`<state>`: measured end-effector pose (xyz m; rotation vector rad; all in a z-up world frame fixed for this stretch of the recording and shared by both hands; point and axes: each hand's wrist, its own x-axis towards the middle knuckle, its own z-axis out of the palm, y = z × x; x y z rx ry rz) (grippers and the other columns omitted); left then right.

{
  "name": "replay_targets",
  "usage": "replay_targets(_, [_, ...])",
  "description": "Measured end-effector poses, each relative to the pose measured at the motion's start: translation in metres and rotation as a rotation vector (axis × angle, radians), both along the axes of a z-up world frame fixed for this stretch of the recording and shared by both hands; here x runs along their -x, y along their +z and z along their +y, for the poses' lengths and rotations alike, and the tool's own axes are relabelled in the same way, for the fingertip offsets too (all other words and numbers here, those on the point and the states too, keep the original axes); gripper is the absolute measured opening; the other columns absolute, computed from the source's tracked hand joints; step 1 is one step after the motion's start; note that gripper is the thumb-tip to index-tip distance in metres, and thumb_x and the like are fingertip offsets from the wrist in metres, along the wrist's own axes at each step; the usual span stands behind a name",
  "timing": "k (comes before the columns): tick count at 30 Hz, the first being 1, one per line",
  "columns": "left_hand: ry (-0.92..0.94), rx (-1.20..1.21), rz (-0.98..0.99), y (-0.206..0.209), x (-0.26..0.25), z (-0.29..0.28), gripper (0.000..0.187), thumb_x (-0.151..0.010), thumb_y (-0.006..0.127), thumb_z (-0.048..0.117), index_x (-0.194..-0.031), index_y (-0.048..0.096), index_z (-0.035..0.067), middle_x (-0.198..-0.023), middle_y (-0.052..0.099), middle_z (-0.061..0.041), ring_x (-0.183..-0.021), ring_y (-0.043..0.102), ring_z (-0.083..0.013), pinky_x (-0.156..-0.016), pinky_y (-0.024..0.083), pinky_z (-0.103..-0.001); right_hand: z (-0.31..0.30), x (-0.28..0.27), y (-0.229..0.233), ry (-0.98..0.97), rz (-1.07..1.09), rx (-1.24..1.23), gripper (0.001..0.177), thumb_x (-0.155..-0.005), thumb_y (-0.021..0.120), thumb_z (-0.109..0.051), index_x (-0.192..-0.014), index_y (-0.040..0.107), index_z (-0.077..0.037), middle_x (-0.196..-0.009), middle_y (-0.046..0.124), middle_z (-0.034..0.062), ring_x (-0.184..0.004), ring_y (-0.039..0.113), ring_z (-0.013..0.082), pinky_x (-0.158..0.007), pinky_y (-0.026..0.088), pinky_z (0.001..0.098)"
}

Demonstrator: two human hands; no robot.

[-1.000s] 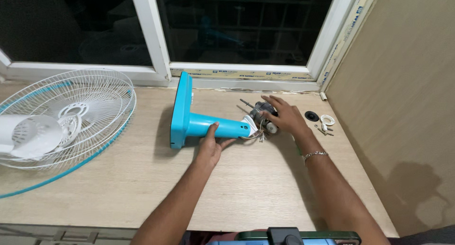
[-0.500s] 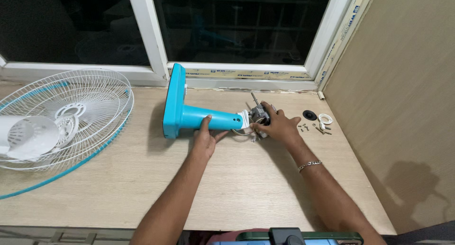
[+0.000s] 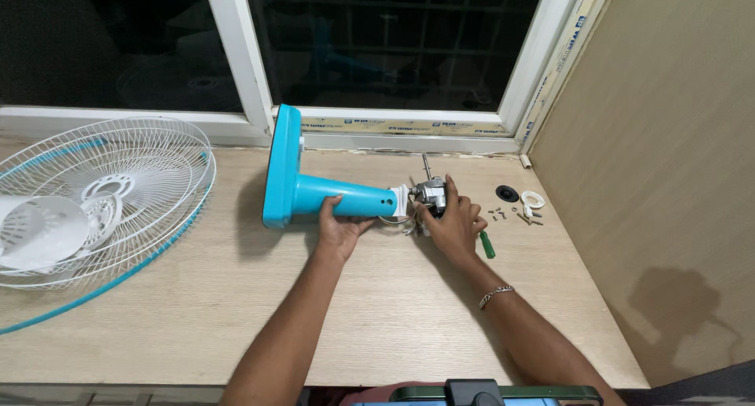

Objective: The person assembles an electric fan by attaching the motor to the blue neck housing, securing it with screws, and then mounting the fan blade onto the motor shaft. The person uses a screwdriver to tighten the screws and aligns the components by hand.

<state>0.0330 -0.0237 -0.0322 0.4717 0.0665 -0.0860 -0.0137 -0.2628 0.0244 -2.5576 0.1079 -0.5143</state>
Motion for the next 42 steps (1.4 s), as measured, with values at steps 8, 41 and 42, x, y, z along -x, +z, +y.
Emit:
replay_targets(8, [-0.008,-0.064,0.061,0.0,0.007,0.016,0.087,-0.069,0.072,0.035,-0.143,0.037,0.004,-0.14,0.047,-0.02,-0.135,0.048,-0.0415,-0.111,0.039,-0.074,0.003,0.012,-0.007,0.025,0.031,-0.029,0.086,-0.091,0.05,-0.074,-0.161,0.029,-0.031,-0.124,0.05,0.0212,-0.118,0.039,0.0353,-0.096,0.022,0.0532])
replay_targets(41, [-0.141,-0.191,-0.055,0.028,0.032,-0.024,0.079,-0.083,0.073,0.014,-0.151,0.034,0.021,-0.141,0.051,-0.019,-0.123,0.061,-0.0361,-0.093,0.062,-0.056,-0.056,0.006,-0.009,0.429,0.193,-0.073,0.138,-0.059,0.096,-0.055,-0.157,0.016,0.001,-0.152,0.036,0.0288,-0.145,0.037,0.0432,-0.118,0.035,0.0467])
replay_targets(42, [-0.131,-0.201,-0.041,0.028,0.031,-0.025,0.078,-0.083,0.073,0.014,-0.15,0.034,0.021,-0.141,0.05,-0.019,-0.123,0.061,-0.0355,-0.093,0.063,-0.056,-0.056,0.003,-0.012,0.42,0.207,-0.079,0.139,-0.059,0.096,-0.054,-0.157,0.015,0.001,-0.152,0.035,0.0289,-0.146,0.037,0.0429,-0.119,0.034,0.0466])
